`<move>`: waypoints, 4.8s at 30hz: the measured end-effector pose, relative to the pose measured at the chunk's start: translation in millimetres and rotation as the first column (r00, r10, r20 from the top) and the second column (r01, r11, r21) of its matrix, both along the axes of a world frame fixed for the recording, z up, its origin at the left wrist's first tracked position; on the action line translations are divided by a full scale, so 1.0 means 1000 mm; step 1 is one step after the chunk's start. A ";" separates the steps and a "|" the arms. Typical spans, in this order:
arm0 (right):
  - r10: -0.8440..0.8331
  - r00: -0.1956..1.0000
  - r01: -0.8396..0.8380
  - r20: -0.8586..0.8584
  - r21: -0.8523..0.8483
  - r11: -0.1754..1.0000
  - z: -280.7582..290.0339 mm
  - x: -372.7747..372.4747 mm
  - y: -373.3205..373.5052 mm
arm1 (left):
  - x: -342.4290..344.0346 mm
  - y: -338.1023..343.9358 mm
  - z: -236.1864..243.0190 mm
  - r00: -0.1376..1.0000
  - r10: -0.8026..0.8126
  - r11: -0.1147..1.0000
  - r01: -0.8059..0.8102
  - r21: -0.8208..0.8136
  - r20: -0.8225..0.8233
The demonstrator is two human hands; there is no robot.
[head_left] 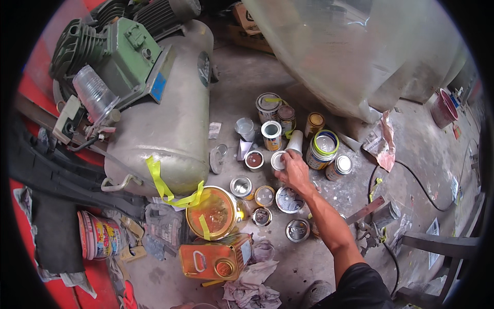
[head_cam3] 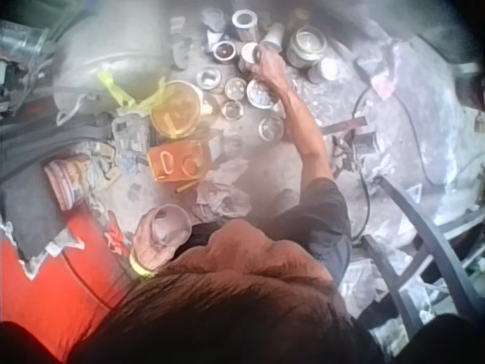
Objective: The person sits on the floor and mixes a white liquid in a small cup using a metal spatula. They pour the mixture into a larger container, then add a yellow liquid from a gold can into the cup and stir it again. Finally, they pour the mixed liquid into a white paper funnel.
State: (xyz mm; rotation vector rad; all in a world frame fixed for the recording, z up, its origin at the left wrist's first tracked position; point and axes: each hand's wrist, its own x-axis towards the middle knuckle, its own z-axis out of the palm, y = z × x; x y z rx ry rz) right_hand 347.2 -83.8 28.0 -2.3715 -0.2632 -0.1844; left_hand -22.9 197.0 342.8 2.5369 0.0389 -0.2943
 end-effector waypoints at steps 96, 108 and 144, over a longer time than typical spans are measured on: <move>-0.228 0.973 0.231 -0.044 0.223 0.947 -0.036 -0.239 -0.152 | 0.089 -0.093 -0.272 0.838 -0.470 0.790 0.259 -0.556 -0.278; -0.201 0.979 0.204 -0.043 0.067 0.977 -0.034 -0.248 -0.149 | 0.098 -0.093 -0.275 0.851 -0.423 0.768 0.155 -0.622 -0.310; 0.240 0.926 -0.167 0.293 -0.253 0.953 0.179 -0.255 -0.133 | 0.111 -0.126 -0.196 0.926 -0.376 0.810 0.341 -0.477 0.023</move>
